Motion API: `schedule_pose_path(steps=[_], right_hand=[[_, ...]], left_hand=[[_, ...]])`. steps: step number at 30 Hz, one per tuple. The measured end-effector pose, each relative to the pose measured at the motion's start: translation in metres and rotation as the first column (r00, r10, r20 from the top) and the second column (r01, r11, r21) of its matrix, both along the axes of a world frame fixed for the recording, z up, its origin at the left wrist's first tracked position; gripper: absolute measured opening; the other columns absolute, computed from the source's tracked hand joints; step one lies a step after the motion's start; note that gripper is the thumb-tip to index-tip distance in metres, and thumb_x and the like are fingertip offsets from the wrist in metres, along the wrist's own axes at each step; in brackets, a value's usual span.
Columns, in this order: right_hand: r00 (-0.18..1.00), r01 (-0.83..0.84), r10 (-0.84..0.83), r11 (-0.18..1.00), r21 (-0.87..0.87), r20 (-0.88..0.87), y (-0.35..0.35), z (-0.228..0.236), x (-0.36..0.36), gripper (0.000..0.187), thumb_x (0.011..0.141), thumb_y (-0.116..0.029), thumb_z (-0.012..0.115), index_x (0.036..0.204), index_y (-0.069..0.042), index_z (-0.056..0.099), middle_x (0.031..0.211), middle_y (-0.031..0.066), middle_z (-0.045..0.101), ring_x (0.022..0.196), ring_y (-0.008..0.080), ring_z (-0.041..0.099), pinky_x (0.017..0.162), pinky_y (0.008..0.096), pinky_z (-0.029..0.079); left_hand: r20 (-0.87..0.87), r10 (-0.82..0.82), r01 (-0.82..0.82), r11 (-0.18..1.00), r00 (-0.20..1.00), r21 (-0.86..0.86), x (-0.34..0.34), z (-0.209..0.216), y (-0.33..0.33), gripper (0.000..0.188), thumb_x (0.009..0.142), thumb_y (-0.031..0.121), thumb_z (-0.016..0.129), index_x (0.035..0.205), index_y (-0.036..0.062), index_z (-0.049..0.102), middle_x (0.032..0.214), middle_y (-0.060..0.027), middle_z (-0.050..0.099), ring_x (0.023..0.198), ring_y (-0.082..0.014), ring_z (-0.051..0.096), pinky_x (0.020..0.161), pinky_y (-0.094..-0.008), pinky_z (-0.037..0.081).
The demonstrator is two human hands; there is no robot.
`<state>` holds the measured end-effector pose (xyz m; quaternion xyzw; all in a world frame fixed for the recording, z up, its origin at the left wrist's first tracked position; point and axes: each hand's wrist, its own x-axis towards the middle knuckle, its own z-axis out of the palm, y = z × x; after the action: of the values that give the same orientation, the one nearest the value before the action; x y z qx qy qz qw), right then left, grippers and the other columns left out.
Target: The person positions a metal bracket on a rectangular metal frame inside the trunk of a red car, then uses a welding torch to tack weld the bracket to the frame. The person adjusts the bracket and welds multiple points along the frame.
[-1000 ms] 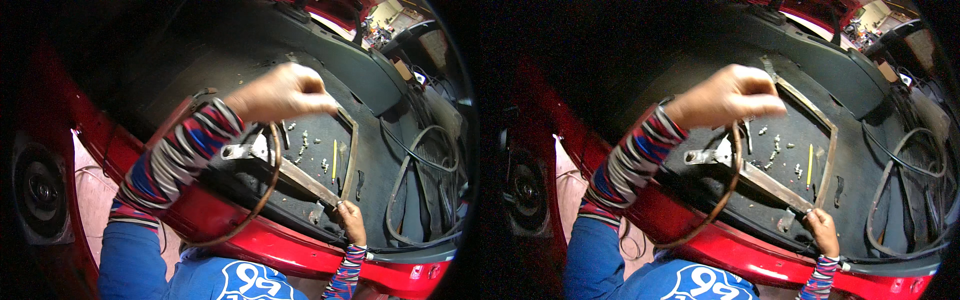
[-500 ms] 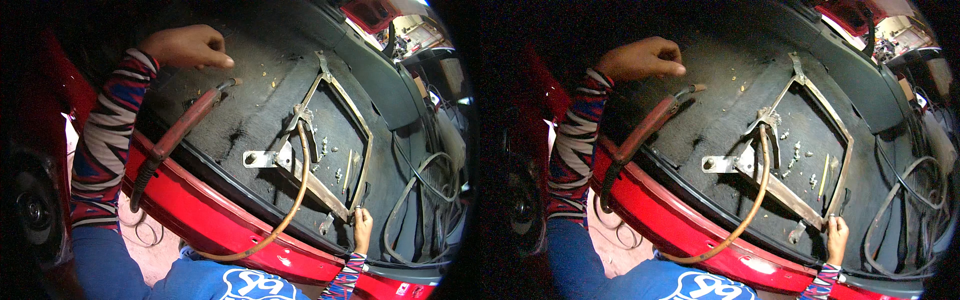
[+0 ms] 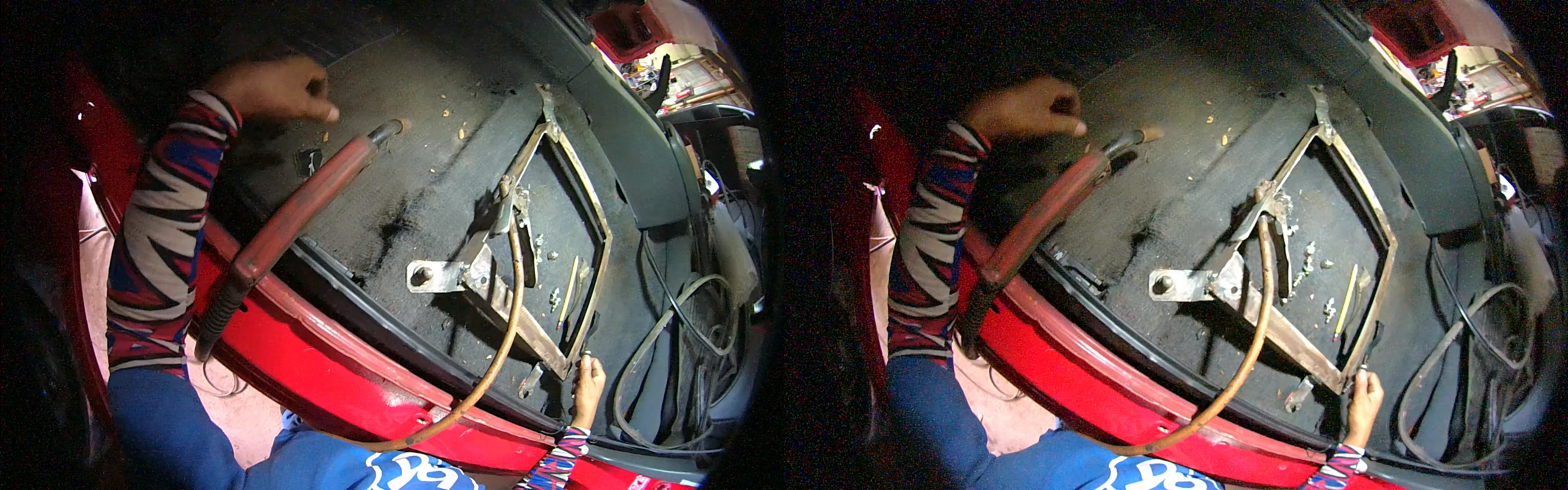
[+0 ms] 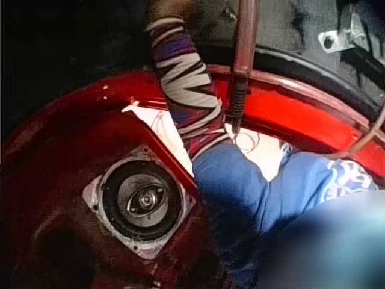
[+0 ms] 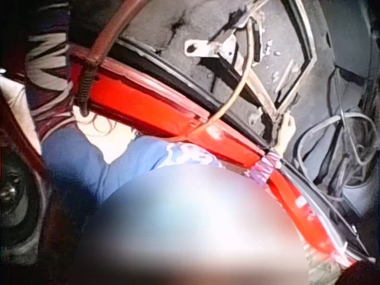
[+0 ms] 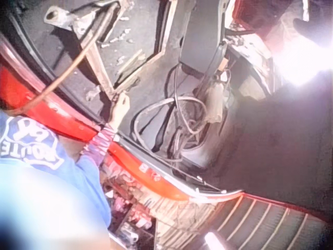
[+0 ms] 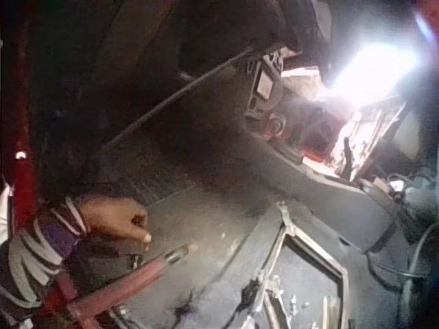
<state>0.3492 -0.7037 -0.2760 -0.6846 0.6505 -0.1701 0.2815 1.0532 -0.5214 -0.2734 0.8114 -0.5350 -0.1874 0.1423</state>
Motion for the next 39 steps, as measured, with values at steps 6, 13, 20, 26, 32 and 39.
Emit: schedule_pose_path(steps=[6, 13, 20, 26, 32, 39], right_hand=[[0.995, -0.09, 0.087, 0.994, -0.062, -0.046, -0.012, -0.017, -0.025, 0.033, 0.105, -0.038, 0.059, 0.086, -0.011, 0.059, 0.064, -0.0055, 0.05, 0.05, 0.0044, 0.042, 0.044, 0.0228, 0.032], [0.999, -0.028, 0.028, 0.998, -0.056, -0.016, -0.012, -0.016, -0.027, 0.031, 0.105, -0.037, 0.058, 0.088, -0.011, 0.059, 0.064, -0.0045, 0.05, 0.051, 0.0057, 0.044, 0.044, 0.0233, 0.033], [0.999, 0.032, -0.031, 0.999, -0.043, 0.023, -0.007, -0.012, -0.02, 0.027, 0.104, -0.03, 0.059, 0.088, -0.008, 0.058, 0.069, -0.0051, 0.048, 0.059, 0.0058, 0.042, 0.052, 0.0248, 0.034], [1.0, -0.018, 0.018, 1.0, -0.003, 0.024, -0.005, -0.012, -0.016, 0.027, 0.104, -0.032, 0.061, 0.088, -0.011, 0.058, 0.064, -0.0046, 0.049, 0.051, 0.0058, 0.044, 0.045, 0.0235, 0.032], [0.941, -0.334, 0.305, 0.908, -0.253, -0.147, -0.014, 0.033, 0.077, 0.03, 0.095, -0.015, 0.07, 0.075, -0.009, 0.048, 0.068, -0.0074, 0.039, 0.064, 0.006, 0.035, 0.056, 0.0276, 0.03], [0.802, -0.587, 0.522, 0.78, 0.218, 0.289, -0.13, 0.069, 0.313, 0.027, 0.095, -0.02, 0.05, 0.111, -0.003, 0.064, 0.066, -0.0019, 0.052, 0.047, 0.0054, 0.041, 0.04, 0.0243, 0.03]], left_hand=[[-0.007, 0.005, -0.005, 0.996, 1.0, 0.086, -0.014, 0.009, 0.001, 0.05, 0.09, 0.048, 0.072, 0.11, 0.0019, 0.069, 0.11, -0.0187, 0.069, 0.103, -0.0296, 0.065, 0.088, -0.0414, 0.051], [-0.037, -0.007, 0.011, 0.993, 0.999, 0.121, -0.011, 0.008, 0.002, 0.05, 0.09, 0.048, 0.071, 0.113, 0.0026, 0.069, 0.109, -0.0184, 0.07, 0.104, -0.0298, 0.065, 0.09, -0.0415, 0.05], [0.0, -0.044, 0.044, 0.998, 0.999, 0.035, -0.009, 0.003, 0.004, 0.052, 0.09, 0.049, 0.071, 0.108, 0.0008, 0.07, 0.098, -0.0175, 0.071, 0.089, -0.0271, 0.067, 0.079, -0.0413, 0.053], [-0.061, -0.066, 0.066, 0.998, 0.996, 0.006, -0.004, -0.003, 0.004, 0.05, 0.091, 0.049, 0.072, 0.103, -0.0002, 0.071, 0.083, -0.0145, 0.07, 0.073, -0.0213, 0.065, 0.067, -0.0386, 0.052], [-0.093, -0.025, 0.03, 0.999, 0.995, 0.043, -0.002, -0.003, 0.001, 0.049, 0.089, 0.046, 0.074, 0.105, -0.0007, 0.07, 0.094, -0.0172, 0.071, 0.085, -0.026, 0.066, 0.077, -0.0409, 0.052], [0.028, 0.087, -0.09, 0.991, 0.996, 0.101, 0.004, -0.006, 0.006, 0.055, 0.091, 0.046, 0.072, 0.12, 0.0004, 0.068, 0.114, -0.0233, 0.071, 0.105, -0.0332, 0.069, 0.09, -0.0437, 0.054]])
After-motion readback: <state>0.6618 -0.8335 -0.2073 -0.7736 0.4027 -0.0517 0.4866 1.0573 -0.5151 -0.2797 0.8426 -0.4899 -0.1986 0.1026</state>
